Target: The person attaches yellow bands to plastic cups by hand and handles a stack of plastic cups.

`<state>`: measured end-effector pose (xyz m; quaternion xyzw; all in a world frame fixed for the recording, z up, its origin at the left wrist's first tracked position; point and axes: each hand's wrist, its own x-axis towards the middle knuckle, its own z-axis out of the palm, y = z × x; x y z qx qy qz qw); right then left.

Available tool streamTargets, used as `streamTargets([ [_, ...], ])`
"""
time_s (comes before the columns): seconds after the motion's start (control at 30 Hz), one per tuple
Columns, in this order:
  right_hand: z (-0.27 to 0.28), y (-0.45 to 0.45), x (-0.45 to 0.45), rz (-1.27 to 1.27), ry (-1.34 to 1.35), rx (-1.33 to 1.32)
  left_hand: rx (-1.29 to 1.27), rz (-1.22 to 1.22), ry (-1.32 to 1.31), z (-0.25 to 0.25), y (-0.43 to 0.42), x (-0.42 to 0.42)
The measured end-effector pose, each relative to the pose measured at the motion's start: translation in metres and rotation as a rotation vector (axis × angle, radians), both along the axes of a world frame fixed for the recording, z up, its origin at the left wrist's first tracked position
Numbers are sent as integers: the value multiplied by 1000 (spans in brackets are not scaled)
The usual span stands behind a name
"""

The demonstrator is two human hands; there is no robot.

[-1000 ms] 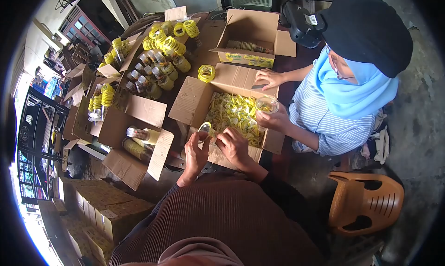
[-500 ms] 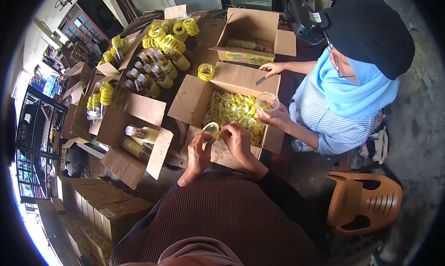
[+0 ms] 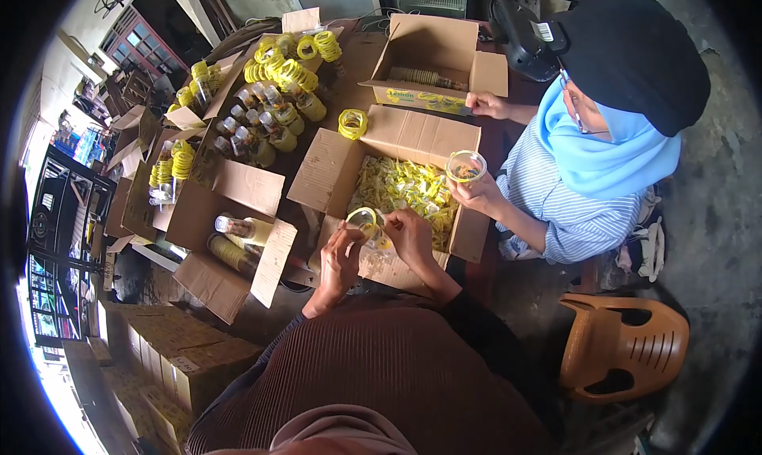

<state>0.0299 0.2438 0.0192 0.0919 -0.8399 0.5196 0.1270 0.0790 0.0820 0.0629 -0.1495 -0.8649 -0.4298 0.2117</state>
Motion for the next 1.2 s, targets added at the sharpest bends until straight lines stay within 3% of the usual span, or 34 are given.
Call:
streamTargets([
  [0.07, -34, 3, -5, 31, -272, -42, -59, 23, 17, -1, -8, -4],
  [0.17, -53, 9, 4, 195, -286, 82, -154, 62, 41, -6, -20, -6],
  [0.33, -74, 14, 14, 258, -299, 293, -163, 76, 79, -1, -26, -2],
  [0.4, -68, 19, 11, 280, -10, 450, -160, 69, 98, 4, -26, 0],
  [0.43, -59, 18, 10, 285, -10, 454, -157, 74, 97, 4, -26, 0],
  [0.5, -39, 14, 3, 203, 64, 228, -174, 42, 91, 3, -27, 2],
  [0.53, -32, 14, 0, 226, -106, 163, -170, 49, 92, 2, -27, 2],
  [0.57, -25, 11, -2, 233, -105, 168, -180, 31, 82, 2, -27, 3],
  [0.63, -17, 5, -3, 389, -409, -535, -187, 18, 73, 4, -25, 5],
  [0.7, -23, 5, -4, 431, -338, -477, -205, -43, 98, 8, -23, 6],
  [0.83, -6, 8, 1, 408, -489, -548, -120, -43, 110, 3, -21, 5],
  [0.9, -1, 10, 4, 392, -583, -666, 292, 40, -16, 5, -12, 5],
  [0.97, 5, 10, 10, 410, -639, -683, 254, 4, -20, -3, -22, -1],
  [1.03, 12, 8, 15, 433, -698, -702, 2, -4, -22, -7, -30, -2],
  [1.07, 15, 6, 18, 439, -672, -687, 75, -10, -186, -23, -35, -1],
  [1.17, 6, 5, 17, 466, -590, -624, -6, -27, -217, -46, -47, 2],
  [1.2, 1, 8, 15, 448, -504, -490, 12, -25, -170, -33, -44, 6],
])
